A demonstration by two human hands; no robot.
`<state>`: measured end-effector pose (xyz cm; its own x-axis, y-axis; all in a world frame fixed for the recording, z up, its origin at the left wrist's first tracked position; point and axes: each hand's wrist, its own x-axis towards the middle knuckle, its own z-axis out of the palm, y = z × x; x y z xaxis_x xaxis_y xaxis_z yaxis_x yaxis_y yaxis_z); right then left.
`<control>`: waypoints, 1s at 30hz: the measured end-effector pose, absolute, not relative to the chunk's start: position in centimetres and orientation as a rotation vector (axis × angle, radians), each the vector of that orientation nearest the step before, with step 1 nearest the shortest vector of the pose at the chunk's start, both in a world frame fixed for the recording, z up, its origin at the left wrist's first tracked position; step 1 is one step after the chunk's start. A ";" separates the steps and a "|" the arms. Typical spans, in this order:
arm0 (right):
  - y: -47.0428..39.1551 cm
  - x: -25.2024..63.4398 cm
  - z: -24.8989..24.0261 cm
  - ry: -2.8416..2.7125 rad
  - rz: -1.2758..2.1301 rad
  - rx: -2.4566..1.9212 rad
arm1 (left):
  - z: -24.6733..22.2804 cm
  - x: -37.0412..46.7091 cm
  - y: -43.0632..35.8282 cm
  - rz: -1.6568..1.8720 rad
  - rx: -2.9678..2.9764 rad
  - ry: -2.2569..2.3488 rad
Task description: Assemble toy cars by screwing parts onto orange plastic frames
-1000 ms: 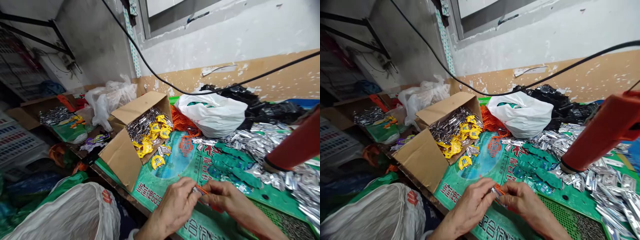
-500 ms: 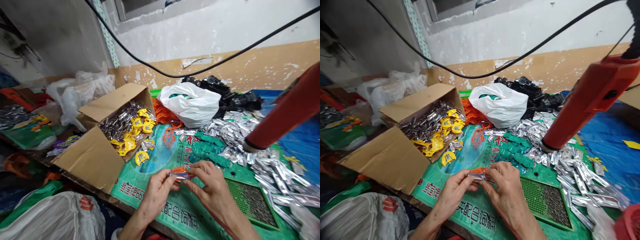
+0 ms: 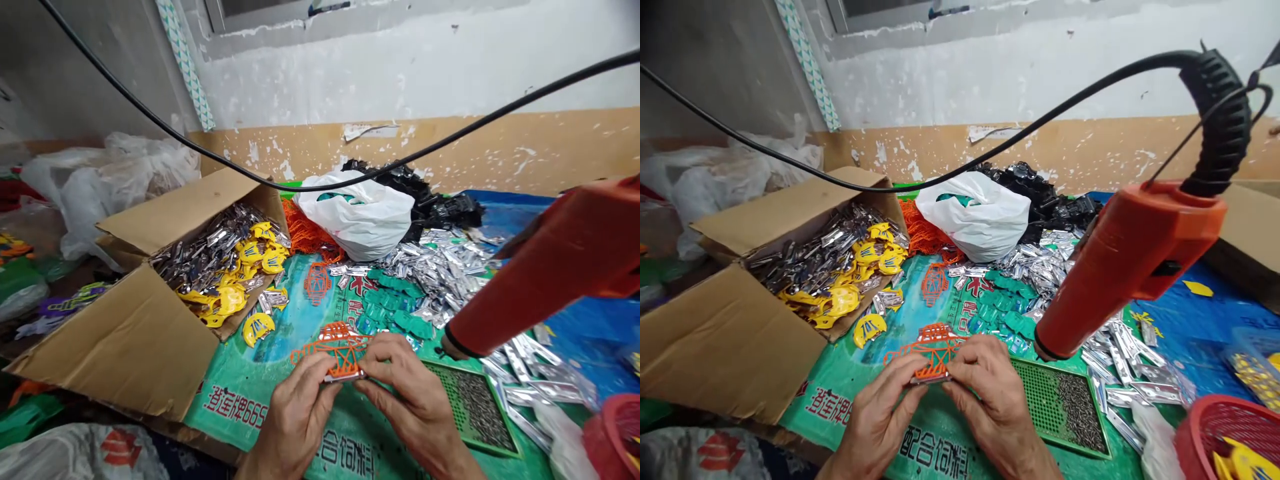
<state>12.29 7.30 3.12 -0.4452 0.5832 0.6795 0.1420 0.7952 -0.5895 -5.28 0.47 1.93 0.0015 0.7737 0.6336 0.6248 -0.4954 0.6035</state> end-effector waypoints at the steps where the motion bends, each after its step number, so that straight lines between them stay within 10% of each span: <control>1: 7.3 12.3 3.2 -2.002 0.537 -0.523 | 1.9 -5.4 0.5 1.515 2.148 1.489; 30: 5.4 12.4 3.7 -2.020 0.356 -0.424 | 2.6 -7.9 -1.1 1.250 2.727 1.464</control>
